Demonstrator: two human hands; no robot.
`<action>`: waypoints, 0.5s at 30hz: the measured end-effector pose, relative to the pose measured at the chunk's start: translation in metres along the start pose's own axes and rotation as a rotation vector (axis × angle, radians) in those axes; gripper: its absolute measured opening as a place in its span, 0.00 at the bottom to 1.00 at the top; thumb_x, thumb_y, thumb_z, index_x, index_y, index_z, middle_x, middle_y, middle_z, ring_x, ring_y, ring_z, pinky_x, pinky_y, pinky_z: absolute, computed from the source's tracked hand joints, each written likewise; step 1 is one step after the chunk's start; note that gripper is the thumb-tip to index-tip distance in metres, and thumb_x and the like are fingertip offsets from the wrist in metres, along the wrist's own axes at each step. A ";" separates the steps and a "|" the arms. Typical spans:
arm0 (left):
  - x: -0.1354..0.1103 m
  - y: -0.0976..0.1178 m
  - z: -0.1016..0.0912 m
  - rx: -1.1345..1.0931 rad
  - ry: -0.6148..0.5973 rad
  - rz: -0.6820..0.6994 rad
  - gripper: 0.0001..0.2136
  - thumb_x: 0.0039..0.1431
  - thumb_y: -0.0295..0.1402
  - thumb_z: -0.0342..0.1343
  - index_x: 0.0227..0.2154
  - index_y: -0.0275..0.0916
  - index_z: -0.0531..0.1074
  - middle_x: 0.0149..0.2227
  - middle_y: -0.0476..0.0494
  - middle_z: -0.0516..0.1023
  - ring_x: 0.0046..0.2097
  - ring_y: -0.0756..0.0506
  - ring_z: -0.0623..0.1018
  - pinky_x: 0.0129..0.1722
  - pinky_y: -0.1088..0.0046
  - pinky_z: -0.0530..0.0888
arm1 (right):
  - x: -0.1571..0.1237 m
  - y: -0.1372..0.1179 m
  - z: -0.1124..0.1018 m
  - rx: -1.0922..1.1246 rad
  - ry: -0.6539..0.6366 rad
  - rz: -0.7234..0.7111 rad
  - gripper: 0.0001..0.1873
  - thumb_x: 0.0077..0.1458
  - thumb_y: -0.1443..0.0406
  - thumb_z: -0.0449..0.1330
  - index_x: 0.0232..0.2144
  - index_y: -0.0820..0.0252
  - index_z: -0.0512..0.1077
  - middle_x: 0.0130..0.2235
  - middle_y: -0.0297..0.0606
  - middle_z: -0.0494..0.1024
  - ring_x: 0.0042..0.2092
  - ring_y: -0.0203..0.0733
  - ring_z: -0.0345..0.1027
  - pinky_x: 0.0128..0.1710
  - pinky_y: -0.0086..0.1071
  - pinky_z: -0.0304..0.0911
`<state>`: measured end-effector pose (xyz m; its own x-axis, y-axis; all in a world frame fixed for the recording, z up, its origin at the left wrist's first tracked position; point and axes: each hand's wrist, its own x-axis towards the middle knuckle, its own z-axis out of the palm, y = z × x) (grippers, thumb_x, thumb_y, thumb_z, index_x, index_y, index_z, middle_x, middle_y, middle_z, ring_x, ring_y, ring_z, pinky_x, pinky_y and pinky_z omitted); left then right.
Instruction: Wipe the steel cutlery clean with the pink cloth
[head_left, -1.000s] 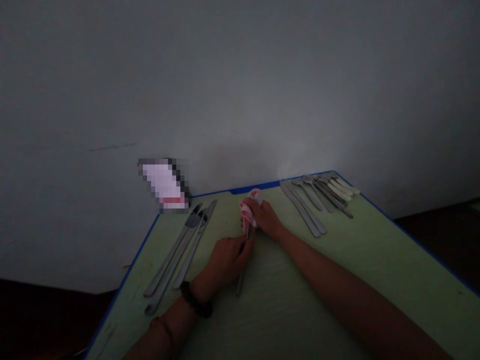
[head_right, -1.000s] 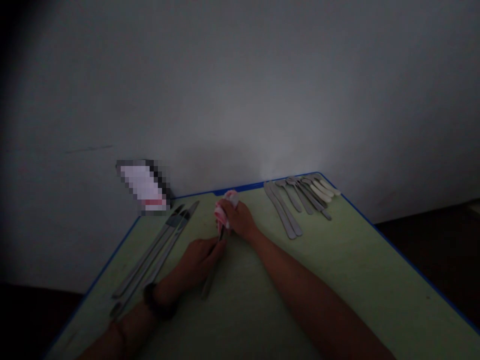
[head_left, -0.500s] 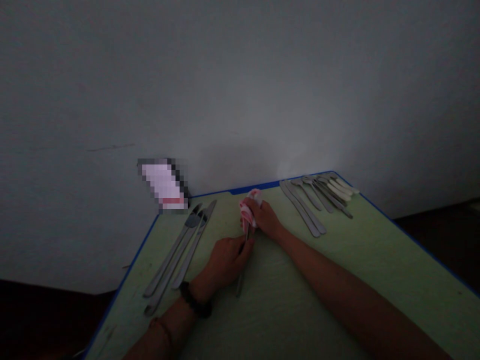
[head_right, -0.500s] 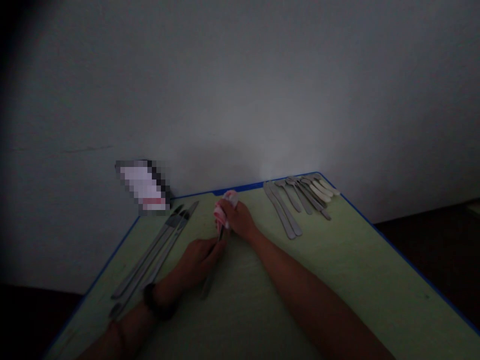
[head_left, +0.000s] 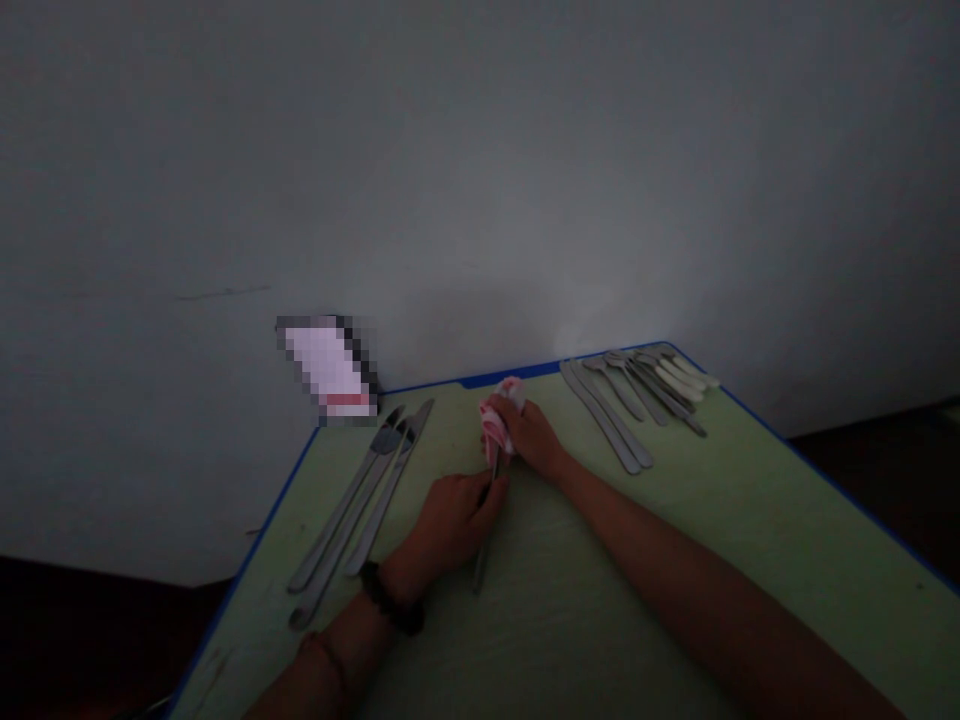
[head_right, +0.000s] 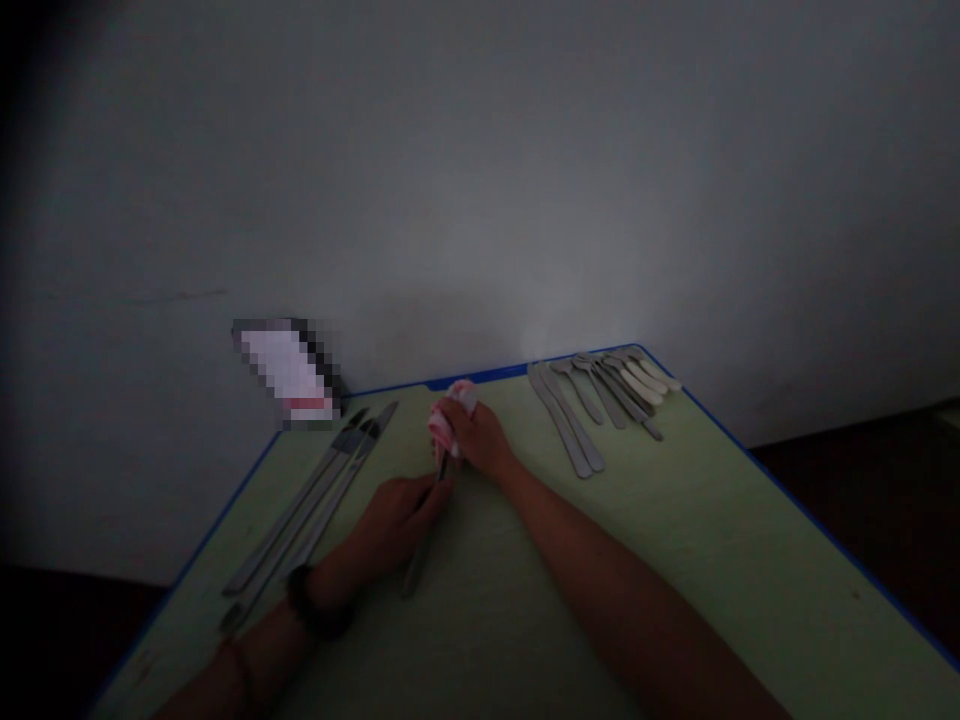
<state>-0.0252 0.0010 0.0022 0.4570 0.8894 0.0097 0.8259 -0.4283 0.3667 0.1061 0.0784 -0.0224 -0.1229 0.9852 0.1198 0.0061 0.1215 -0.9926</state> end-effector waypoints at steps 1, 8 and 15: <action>0.000 0.000 0.000 0.000 -0.004 -0.004 0.19 0.64 0.39 0.37 0.24 0.38 0.66 0.24 0.45 0.74 0.26 0.48 0.72 0.27 0.74 0.61 | 0.000 0.000 0.000 -0.005 0.007 -0.004 0.22 0.54 0.49 0.49 0.24 0.60 0.70 0.22 0.34 0.74 0.25 0.36 0.69 0.25 0.26 0.60; 0.001 0.000 -0.001 0.002 -0.018 -0.018 0.18 0.64 0.39 0.37 0.25 0.38 0.67 0.24 0.45 0.74 0.26 0.48 0.73 0.27 0.75 0.60 | -0.001 -0.005 0.001 0.032 -0.003 0.036 0.22 0.53 0.49 0.49 0.22 0.61 0.69 0.21 0.35 0.73 0.22 0.36 0.67 0.23 0.26 0.59; 0.001 0.001 -0.001 -0.020 -0.007 -0.008 0.19 0.64 0.39 0.37 0.25 0.38 0.68 0.25 0.45 0.76 0.26 0.48 0.73 0.27 0.75 0.60 | -0.004 -0.011 0.000 0.046 -0.008 0.040 0.22 0.52 0.49 0.50 0.23 0.61 0.69 0.20 0.34 0.73 0.22 0.36 0.68 0.22 0.25 0.60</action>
<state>-0.0246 0.0015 0.0030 0.4530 0.8915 -0.0001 0.8227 -0.4180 0.3853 0.1062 0.0730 -0.0123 -0.1315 0.9881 0.0805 -0.0346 0.0765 -0.9965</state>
